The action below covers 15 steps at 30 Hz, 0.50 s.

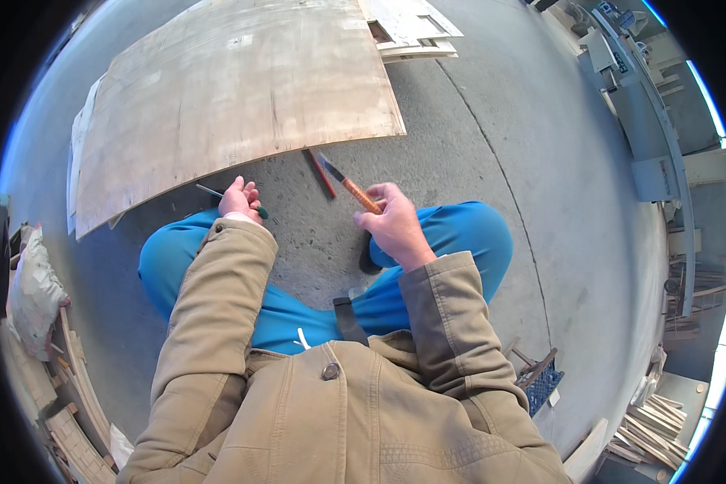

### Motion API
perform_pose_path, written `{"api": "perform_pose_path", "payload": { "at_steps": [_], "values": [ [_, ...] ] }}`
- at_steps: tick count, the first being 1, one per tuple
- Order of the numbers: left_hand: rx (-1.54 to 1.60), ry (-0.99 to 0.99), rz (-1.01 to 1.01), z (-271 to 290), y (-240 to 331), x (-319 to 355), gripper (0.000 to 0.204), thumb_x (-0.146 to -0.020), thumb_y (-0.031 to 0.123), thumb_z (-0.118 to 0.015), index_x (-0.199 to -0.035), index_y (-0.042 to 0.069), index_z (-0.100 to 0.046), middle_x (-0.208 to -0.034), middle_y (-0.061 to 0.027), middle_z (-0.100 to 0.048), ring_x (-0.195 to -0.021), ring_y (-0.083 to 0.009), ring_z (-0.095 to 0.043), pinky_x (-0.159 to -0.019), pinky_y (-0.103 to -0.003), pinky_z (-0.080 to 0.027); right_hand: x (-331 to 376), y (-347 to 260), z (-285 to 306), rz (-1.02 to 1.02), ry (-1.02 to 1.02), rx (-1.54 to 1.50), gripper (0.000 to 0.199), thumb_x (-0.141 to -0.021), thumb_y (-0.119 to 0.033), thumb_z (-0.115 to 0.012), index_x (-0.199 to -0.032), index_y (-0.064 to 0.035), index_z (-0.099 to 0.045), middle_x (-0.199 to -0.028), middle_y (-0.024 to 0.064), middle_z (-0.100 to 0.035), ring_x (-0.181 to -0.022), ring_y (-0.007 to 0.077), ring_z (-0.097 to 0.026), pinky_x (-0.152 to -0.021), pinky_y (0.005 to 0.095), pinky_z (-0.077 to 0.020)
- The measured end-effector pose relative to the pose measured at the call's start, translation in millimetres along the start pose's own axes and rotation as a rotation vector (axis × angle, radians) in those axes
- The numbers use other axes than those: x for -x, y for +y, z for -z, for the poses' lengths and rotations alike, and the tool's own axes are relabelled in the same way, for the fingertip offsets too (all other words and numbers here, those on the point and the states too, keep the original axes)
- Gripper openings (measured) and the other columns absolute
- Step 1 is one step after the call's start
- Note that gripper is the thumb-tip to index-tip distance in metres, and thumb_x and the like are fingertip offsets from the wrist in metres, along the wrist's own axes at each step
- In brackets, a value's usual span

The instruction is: The person strips the insulation from a green wire using pliers, then uses a chisel to scrape the exposed metal. The person repeats the stripping and scraping process on the same wire.

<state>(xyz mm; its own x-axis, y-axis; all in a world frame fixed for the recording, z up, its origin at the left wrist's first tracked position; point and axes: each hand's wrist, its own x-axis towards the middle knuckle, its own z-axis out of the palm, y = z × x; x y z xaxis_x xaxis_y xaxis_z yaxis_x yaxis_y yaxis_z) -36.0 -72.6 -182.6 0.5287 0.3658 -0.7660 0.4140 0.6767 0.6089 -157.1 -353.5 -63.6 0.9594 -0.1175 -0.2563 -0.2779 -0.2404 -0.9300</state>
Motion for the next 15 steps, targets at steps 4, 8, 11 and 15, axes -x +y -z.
{"api": "perform_pose_path", "payload": {
  "at_steps": [4,8,11,15],
  "values": [
    [0.021,-0.001,-0.005,-1,10,-9,0.033,-0.101,0.029,-0.071,-0.123,0.005,-0.063,-0.109,-0.0098,-0.070,-0.072,-0.0161,-0.061,-0.050,-0.028,-0.039,0,-29,9,0.261,0.156,0.055,0.066,-0.084,-0.005,-0.078,-0.144,0.0032,-0.050,-0.104,0.0095,-0.066,-0.088,0.0149,-0.065,-0.079,0.0291,-0.0542],
    [0.050,-0.009,0.026,-11,10,-29,0.033,-0.102,0.029,-0.070,-0.124,0.004,-0.063,-0.109,-0.0122,-0.070,-0.071,-0.0161,-0.061,-0.049,-0.028,-0.040,-27,-33,-1,0.074,-0.029,-0.127,0.062,-0.083,-0.005,-0.076,-0.140,0.0043,-0.053,-0.102,0.0080,-0.064,-0.090,0.0141,-0.063,-0.082,0.0288,-0.0533],
    [0.070,-0.041,0.069,-22,6,-47,0.034,-0.102,0.030,-0.070,-0.124,0.004,-0.062,-0.104,-0.0132,-0.071,-0.068,-0.0161,-0.061,-0.048,-0.027,-0.039,-59,-12,-21,-0.030,-0.008,-0.002,0.056,-0.080,-0.003,-0.075,-0.133,0.0036,-0.057,-0.092,-0.0003,-0.056,-0.081,0.0084,-0.053,-0.075,0.0244,-0.0475],
    [0.107,-0.115,0.133,-44,2,-65,0.033,-0.103,0.034,-0.070,-0.118,0.006,-0.061,-0.090,-0.0100,-0.069,-0.061,-0.0155,-0.057,-0.045,-0.027,-0.036,-84,18,-47,-0.202,-0.047,0.083,0.058,-0.076,-0.009,-0.075,-0.129,0.0071,-0.059,-0.104,0.0097,-0.067,-0.095,0.0163,-0.064,-0.089,0.0306,-0.0525]
  ]
}}
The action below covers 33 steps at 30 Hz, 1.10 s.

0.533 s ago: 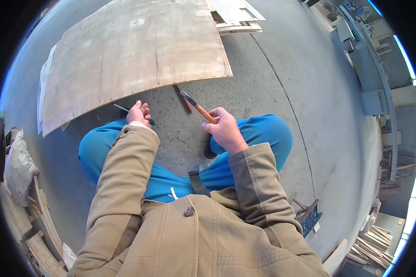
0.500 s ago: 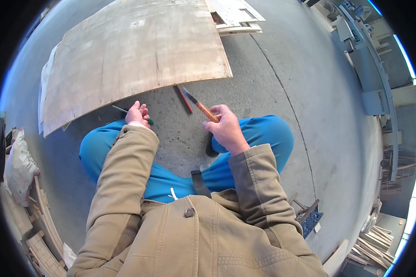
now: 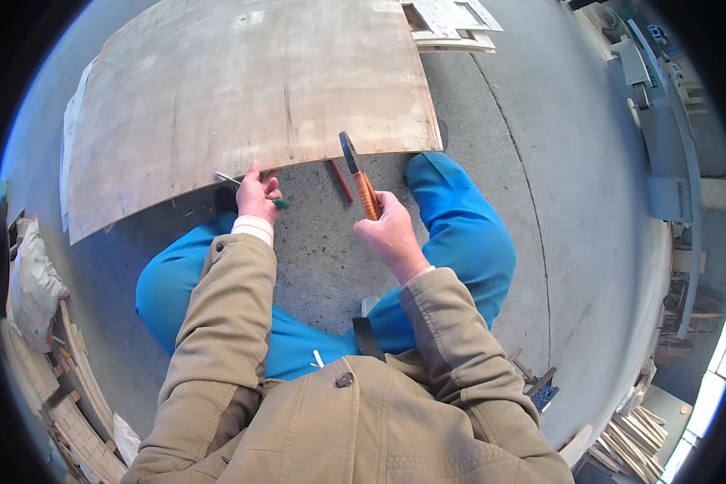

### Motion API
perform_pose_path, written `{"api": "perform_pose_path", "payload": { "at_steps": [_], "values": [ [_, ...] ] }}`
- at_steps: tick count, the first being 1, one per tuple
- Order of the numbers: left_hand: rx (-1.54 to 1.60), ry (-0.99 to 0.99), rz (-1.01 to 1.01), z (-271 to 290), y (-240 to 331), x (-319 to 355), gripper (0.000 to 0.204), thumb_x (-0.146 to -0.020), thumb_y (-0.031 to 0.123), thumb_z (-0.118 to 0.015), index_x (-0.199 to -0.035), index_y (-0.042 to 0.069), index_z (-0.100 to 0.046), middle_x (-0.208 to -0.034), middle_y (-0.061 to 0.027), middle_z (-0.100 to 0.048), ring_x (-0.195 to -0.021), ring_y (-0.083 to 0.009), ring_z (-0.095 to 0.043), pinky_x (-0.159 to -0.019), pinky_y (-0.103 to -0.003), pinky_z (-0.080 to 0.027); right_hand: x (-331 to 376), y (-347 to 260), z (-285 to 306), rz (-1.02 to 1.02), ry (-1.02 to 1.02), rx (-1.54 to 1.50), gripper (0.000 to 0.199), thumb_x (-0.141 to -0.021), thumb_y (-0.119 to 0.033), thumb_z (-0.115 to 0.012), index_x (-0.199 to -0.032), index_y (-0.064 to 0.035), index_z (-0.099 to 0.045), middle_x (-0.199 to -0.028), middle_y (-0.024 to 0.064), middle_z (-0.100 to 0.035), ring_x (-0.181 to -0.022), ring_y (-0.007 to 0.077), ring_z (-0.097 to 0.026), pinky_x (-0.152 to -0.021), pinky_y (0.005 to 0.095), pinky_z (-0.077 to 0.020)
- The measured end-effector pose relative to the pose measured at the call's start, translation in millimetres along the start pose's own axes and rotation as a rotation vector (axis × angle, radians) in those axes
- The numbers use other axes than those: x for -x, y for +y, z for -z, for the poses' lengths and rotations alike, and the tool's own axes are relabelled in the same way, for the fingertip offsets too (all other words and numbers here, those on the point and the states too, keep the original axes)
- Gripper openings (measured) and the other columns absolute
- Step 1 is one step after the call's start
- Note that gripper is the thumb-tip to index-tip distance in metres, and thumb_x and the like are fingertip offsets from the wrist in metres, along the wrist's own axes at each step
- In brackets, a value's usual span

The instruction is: The person strips the insulation from a green wire using pliers, then uses a chisel to scrape the exposed metal. The person repeats the stripping and scraping process on the same wire.

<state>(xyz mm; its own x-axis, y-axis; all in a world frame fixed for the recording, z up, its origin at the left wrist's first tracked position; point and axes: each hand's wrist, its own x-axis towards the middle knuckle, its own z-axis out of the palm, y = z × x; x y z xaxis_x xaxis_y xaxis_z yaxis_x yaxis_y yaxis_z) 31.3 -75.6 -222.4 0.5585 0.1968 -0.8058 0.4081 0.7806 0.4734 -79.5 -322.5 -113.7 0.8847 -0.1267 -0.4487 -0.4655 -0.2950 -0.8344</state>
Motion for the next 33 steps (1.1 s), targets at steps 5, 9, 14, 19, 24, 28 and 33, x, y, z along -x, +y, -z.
{"api": "perform_pose_path", "payload": {
  "at_steps": [5,9,14,19,24,28,33],
  "values": [
    [0.033,0.030,0.012,-20,-3,-10,0.025,-0.105,0.032,-0.069,-0.106,0.008,-0.061,-0.080,-0.0025,-0.055,-0.055,-0.0124,-0.046,-0.045,-0.028,-0.032,-21,4,-11,0.004,-0.009,0.003,0.061,-0.074,-0.011,-0.075,-0.130,0.0067,-0.059,-0.103,0.0106,-0.067,-0.095,0.0174,-0.064,-0.087,0.0315,-0.0531],
    [0.056,-0.019,0.000,-24,-4,-2,0.023,-0.105,0.030,-0.068,-0.105,0.008,-0.061,-0.079,-0.0008,-0.051,-0.052,-0.0103,-0.039,-0.045,-0.029,-0.031,-26,-15,-14,0.124,0.045,0.086,0.064,-0.074,-0.012,-0.075,-0.133,0.0057,-0.058,-0.095,0.0075,-0.062,-0.085,0.0136,-0.060,-0.079,0.0305,-0.0537],
    [0.042,-0.156,0.021,-33,-11,12,0.021,-0.105,0.026,-0.068,-0.109,0.007,-0.060,-0.086,-0.0042,-0.059,-0.052,-0.0106,-0.039,-0.045,-0.028,-0.031,-17,-35,-27,0.513,0.263,-0.022,0.070,-0.077,-0.005,-0.078,-0.142,0.0023,-0.052,-0.092,0.0032,-0.056,-0.078,0.0104,-0.054,-0.070,0.0259,-0.0516],
    [-0.009,-0.151,0.122,-40,-29,16,0.020,-0.107,0.024,-0.065,-0.110,0.004,-0.061,-0.097,-0.0082,-0.068,-0.054,-0.0102,-0.042,-0.046,-0.028,-0.034,-29,-30,-35,0.418,0.295,0.281,0.081,-0.076,-0.005,-0.080,-0.150,0.0033,-0.046,-0.096,0.0102,-0.061,-0.083,0.0221,-0.063,-0.073,0.0353,-0.0572],
    [-0.034,-0.172,0.106,-40,-41,7,0.020,-0.107,0.024,-0.065,-0.111,0.005,-0.063,-0.103,-0.0102,-0.074,-0.054,-0.0095,-0.044,-0.047,-0.027,-0.035,-35,-7,-24,0.297,0.269,0.386,0.085,-0.076,-0.006,-0.078,-0.153,0.0032,-0.044,-0.095,0.0108,-0.060,-0.080,0.0234,-0.062,-0.075,0.0381,-0.0567],
    [-0.044,-0.156,0.102,-37,-39,5,0.019,-0.106,0.025,-0.066,-0.112,0.006,-0.063,-0.102,-0.0106,-0.075,-0.054,-0.0103,-0.047,-0.047,-0.027,-0.035,-41,4,-28,0.490,0.331,0.304,0.085,-0.078,-0.006,-0.078,-0.155,-0.0007,-0.043,-0.096,0.0121,-0.060,-0.079,0.0254,-0.063,-0.076,0.0384,-0.0569],
    [-0.025,-0.138,0.087,-35,-34,7,0.020,-0.106,0.026,-0.067,-0.112,0.007,-0.063,-0.102,-0.0116,-0.075,-0.055,-0.0113,-0.048,-0.048,-0.027,-0.036,-49,8,-39,0.359,0.251,0.518,0.085,-0.077,-0.005,-0.078,-0.156,-0.0022,-0.045,-0.095,0.0097,-0.061,-0.081,0.0215,-0.060,-0.074,0.0341,-0.0554]
  ]
}}
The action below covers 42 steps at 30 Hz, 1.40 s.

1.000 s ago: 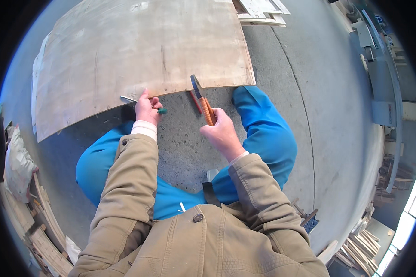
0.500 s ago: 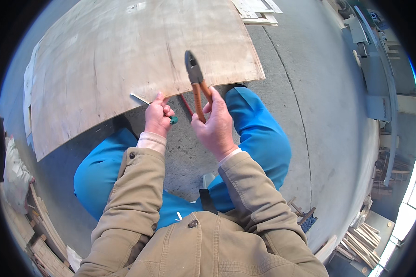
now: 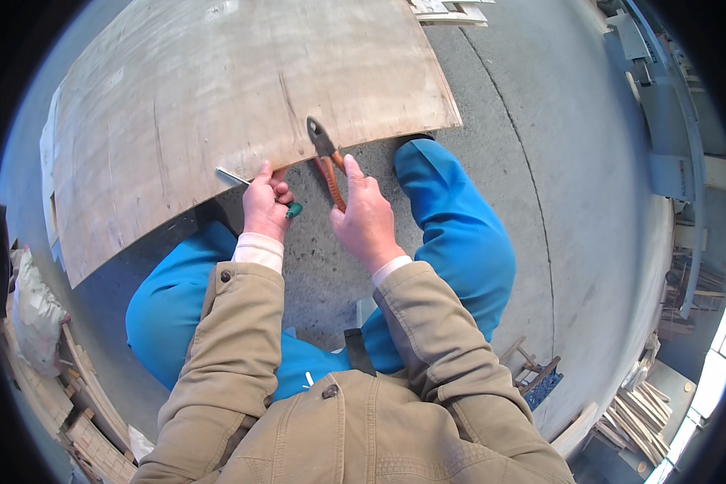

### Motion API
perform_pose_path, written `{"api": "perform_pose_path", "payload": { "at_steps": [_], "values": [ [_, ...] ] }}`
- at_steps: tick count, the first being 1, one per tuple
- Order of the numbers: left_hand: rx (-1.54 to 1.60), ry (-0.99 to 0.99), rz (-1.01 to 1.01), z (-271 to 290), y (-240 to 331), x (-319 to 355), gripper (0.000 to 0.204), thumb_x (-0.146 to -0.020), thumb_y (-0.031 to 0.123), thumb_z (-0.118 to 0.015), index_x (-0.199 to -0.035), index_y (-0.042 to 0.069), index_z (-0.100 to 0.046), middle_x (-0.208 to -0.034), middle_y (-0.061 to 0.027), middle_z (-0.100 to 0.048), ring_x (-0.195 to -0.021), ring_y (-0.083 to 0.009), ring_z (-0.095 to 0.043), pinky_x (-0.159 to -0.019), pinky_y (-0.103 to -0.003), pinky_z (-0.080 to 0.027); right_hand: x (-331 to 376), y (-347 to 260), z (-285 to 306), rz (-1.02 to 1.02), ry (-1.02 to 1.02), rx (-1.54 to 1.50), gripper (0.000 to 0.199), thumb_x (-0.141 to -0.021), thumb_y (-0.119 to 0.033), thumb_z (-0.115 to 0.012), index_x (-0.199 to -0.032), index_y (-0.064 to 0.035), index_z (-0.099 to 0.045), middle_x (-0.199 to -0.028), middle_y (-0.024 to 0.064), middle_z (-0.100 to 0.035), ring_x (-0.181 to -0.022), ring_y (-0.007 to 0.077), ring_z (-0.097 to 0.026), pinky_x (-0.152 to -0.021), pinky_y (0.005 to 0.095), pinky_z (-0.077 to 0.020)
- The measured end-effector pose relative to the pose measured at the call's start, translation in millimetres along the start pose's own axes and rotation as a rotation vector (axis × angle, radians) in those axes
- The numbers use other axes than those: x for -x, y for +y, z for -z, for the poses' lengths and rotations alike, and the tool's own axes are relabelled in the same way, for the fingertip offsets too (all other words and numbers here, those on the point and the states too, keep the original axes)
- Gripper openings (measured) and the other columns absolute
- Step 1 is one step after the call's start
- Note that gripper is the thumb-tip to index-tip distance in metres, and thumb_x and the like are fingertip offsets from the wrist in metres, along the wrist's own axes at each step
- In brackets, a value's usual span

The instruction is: The person strips the insulation from a green wire using pliers, then uses a chisel to scrape the exposed metal. The person repeats the stripping and scraping process on the same wire.

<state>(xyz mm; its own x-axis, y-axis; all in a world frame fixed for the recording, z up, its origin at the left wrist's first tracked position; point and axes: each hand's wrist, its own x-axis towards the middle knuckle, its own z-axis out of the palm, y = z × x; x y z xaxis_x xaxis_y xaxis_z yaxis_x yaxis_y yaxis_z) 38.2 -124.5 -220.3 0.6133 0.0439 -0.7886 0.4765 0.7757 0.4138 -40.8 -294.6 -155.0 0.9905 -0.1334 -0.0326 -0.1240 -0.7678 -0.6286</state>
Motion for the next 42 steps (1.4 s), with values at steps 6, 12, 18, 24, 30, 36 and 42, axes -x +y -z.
{"api": "perform_pose_path", "payload": {
  "at_steps": [6,12,18,24,30,36,42],
  "values": [
    [-0.017,0.006,-0.012,3,2,-3,0.021,-0.107,0.027,-0.066,-0.112,0.007,-0.062,-0.101,-0.0121,-0.075,-0.055,-0.0117,-0.049,-0.047,-0.027,-0.035,0,-1,4,0.122,0.177,-0.178,0.089,-0.076,-0.002,-0.079,-0.157,-0.0057,-0.043,-0.092,0.0118,-0.058,-0.078,0.0274,-0.062,-0.072,0.0406,-0.0554],
    [-0.040,0.007,-0.034,0,0,0,0.019,-0.108,0.026,-0.063,-0.110,0.008,-0.060,-0.100,-0.0114,-0.074,-0.054,-0.0119,-0.049,-0.046,-0.027,-0.035,0,3,-5,0.066,0.065,-0.029,0.088,-0.076,-0.003,-0.079,-0.156,-0.0052,-0.044,-0.094,0.0110,-0.059,-0.079,0.0241,-0.060,-0.073,0.0371,-0.0556],
    [-0.022,0.008,-0.027,-1,1,3,0.018,-0.108,0.025,-0.063,-0.110,0.008,-0.059,-0.100,-0.0116,-0.074,-0.055,-0.0119,-0.049,-0.046,-0.027,-0.035,6,1,-4,0.068,0.083,-0.089,0.086,-0.077,-0.005,-0.077,-0.156,-0.0075,-0.045,-0.097,0.0152,-0.062,-0.083,0.0308,-0.065,-0.074,0.0414,-0.0570],
    [-0.039,0.011,-0.040,0,2,2,0.017,-0.108,0.024,-0.062,-0.110,0.008,-0.059,-0.100,-0.0125,-0.074,-0.053,-0.0113,-0.048,-0.046,-0.027,-0.035,5,-1,-4,0.119,0.047,0.117,0.087,-0.077,-0.003,-0.079,-0.157,-0.0060,-0.045,-0.094,0.0115,-0.059,-0.079,0.0240,-0.060,-0.071,0.0364,-0.0549],
    [-0.034,0.026,-0.037,-1,2,2,0.017,-0.108,0.024,-0.062,-0.109,0.008,-0.059,-0.098,-0.0129,-0.074,-0.052,-0.0106,-0.046,-0.045,-0.027,-0.034,8,3,-4,0.220,0.217,-0.095,0.089,-0.078,-0.003,-0.080,-0.158,-0.0103,-0.043,-0.092,0.0106,-0.058,-0.077,0.0235,-0.058,-0.071,0.0361,-0.0539],
    [-0.045,-0.011,-0.068,-1,1,3,0.018,-0.108,0.024,-0.062,-0.109,0.006,-0.059,-0.099,-0.0136,-0.074,-0.052,-0.0105,-0.046,-0.045,-0.028,-0.035,6,-2,-3,0.139,0.056,0.084,0.087,-0.077,-0.002,-0.077,-0.157,-0.0111,-0.044,-0.096,0.0150,-0.059,-0.081,0.0332,-0.064,-0.070,0.0439,-0.0559],
    [-0.037,0.005,-0.092,-1,-1,2,0.017,-0.108,0.022,-0.062,-0.108,0.005,-0.059,-0.101,-0.0160,-0.075,-0.051,-0.0109,-0.046,-0.044,-0.028,-0.035,6,-4,2,0.184,0.151,-0.066,0.083,-0.078,-0.002,-0.074,-0.156,-0.0118,-0.046,-0.097,0.0165,-0.061,-0.082,0.0361,-0.067,-0.069,0.0452,-0.0576]
  ]
}}
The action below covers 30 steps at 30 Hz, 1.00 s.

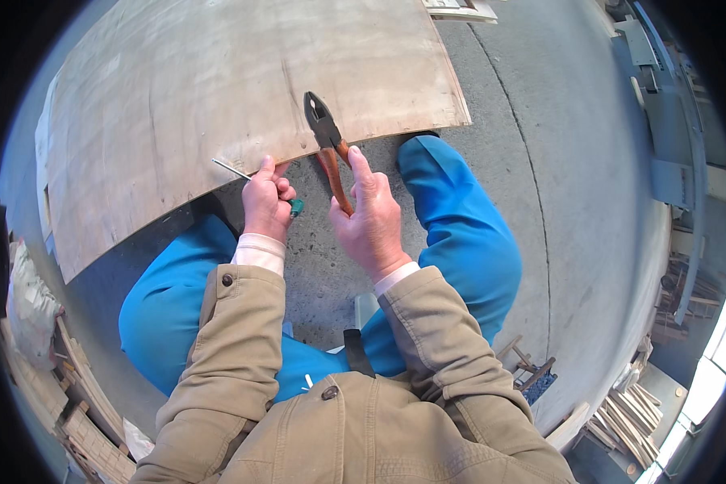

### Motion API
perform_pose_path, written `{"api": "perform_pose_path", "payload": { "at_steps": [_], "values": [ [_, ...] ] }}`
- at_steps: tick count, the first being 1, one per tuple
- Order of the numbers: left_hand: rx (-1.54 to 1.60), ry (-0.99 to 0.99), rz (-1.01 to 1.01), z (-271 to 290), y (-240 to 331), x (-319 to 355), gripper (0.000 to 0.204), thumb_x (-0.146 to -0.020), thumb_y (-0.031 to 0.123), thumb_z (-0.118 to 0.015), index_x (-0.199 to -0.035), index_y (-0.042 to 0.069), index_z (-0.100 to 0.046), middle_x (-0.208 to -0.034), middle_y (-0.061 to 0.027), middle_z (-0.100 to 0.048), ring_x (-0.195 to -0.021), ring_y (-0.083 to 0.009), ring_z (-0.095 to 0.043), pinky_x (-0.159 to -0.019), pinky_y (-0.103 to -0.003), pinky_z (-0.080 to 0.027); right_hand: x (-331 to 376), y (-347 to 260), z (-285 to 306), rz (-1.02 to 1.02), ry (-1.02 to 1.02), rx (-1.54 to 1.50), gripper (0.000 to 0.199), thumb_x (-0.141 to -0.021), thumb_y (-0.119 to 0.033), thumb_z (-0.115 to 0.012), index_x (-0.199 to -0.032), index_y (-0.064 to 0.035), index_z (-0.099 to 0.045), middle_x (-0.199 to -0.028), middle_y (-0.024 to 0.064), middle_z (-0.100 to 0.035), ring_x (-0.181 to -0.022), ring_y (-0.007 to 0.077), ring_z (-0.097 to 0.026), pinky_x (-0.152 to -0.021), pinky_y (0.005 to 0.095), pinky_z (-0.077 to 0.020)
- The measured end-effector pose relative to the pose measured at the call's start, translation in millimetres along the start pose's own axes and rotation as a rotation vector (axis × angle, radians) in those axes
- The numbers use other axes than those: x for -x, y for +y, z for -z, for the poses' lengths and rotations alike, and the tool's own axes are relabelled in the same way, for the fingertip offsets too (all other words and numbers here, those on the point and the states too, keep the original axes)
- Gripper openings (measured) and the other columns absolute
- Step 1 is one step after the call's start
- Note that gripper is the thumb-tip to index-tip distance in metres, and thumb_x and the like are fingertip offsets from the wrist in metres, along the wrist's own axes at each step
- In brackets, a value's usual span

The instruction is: The person strips the insulation from a green wire using pliers, then uses a chisel to scrape the exposed metal. The person repeats the stripping and scraping process on the same wire.

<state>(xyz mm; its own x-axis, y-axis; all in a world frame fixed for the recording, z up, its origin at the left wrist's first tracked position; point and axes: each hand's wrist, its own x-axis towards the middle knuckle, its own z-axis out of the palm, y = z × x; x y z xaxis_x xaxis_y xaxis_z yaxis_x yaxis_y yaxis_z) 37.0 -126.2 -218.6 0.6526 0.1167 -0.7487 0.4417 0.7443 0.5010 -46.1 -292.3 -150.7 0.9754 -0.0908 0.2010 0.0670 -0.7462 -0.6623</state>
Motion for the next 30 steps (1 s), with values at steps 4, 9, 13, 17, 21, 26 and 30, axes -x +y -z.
{"api": "perform_pose_path", "payload": {
  "at_steps": [4,9,13,17,21,26,30],
  "values": [
    [-0.006,0.007,0.000,-1,0,1,0.017,-0.108,0.022,-0.062,-0.107,0.005,-0.058,-0.100,-0.0164,-0.075,-0.050,-0.0110,-0.046,-0.044,-0.028,-0.033,-1,-1,-3,-0.034,-0.148,0.158,0.083,-0.077,-0.002,-0.074,-0.155,-0.0117,-0.047,-0.097,0.0172,-0.062,-0.081,0.0379,-0.066,-0.071,0.0474,-0.0581],
    [0.012,-0.001,0.008,-2,-1,2,0.016,-0.108,0.021,-0.061,-0.107,0.006,-0.057,-0.097,-0.0140,-0.074,-0.050,-0.0112,-0.045,-0.043,-0.028,-0.032,-6,2,3,-0.006,0.023,-0.045,0.086,-0.076,-0.001,-0.078,-0.155,-0.0097,-0.047,-0.094,0.0123,-0.058,-0.080,0.0287,-0.063,-0.069,0.0416,-0.0561],
    [0.020,0.029,0.013,-3,-1,2,0.017,-0.108,0.022,-0.063,-0.106,0.006,-0.057,-0.096,-0.0127,-0.073,-0.050,-0.0112,-0.047,-0.043,-0.028,-0.034,-7,3,7,-0.050,0.066,-0.094,0.086,-0.076,-0.002,-0.080,-0.156,-0.0091,-0.046,-0.093,0.0099,-0.057,-0.080,0.0242,-0.061,-0.070,0.0384,-0.0557],
    [-0.010,0.028,-0.015,-4,-6,5,0.020,-0.106,0.024,-0.065,-0.105,0.006,-0.057,-0.093,-0.0108,-0.071,-0.050,-0.0119,-0.050,-0.042,-0.027,-0.035,-4,5,6,-0.078,0.004,-0.080,0.085,-0.077,-0.002,-0.079,-0.155,-0.0065,-0.047,-0.095,0.0107,-0.059,-0.081,0.0240,-0.061,-0.072,0.0378,-0.0560],
    [-0.173,0.041,-0.020,-2,-21,16,0.022,-0.106,0.026,-0.065,-0.104,0.006,-0.057,-0.091,-0.0098,-0.069,-0.051,-0.0123,-0.053,-0.042,-0.027,-0.036,-5,10,5,-0.137,-0.009,-0.125,0.083,-0.077,-0.003,-0.078,-0.154,-0.0048,-0.048,-0.096,0.0112,-0.061,-0.082,0.0234,-0.061,-0.073,0.0376,-0.0559],
    [-0.525,0.008,0.033,14,-42,38,0.030,-0.107,0.034,-0.057,-0.108,0.005,-0.061,-0.088,-0.0074,-0.066,-0.052,-0.0106,-0.053,-0.043,-0.025,-0.036,-8,14,6,-0.252,-0.037,-0.220,0.082,-0.076,-0.006,-0.077,-0.153,-0.0024,-0.050,-0.096,0.0115,-0.062,-0.082,0.0223,-0.061,-0.074,0.0369,-0.0555],
    [-0.666,-0.071,-0.042,28,-45,46,0.034,-0.107,0.036,-0.052,-0.107,0.003,-0.063,-0.086,-0.0066,-0.067,-0.052,-0.0100,-0.054,-0.044,-0.024,-0.037,-6,16,7,-0.300,-0.049,-0.288,0.081,-0.076,-0.008,-0.076,-0.152,-0.0011,-0.050,-0.095,0.0115,-0.063,-0.082,0.0219,-0.062,-0.074,0.0363,-0.0548]
  ]
}}
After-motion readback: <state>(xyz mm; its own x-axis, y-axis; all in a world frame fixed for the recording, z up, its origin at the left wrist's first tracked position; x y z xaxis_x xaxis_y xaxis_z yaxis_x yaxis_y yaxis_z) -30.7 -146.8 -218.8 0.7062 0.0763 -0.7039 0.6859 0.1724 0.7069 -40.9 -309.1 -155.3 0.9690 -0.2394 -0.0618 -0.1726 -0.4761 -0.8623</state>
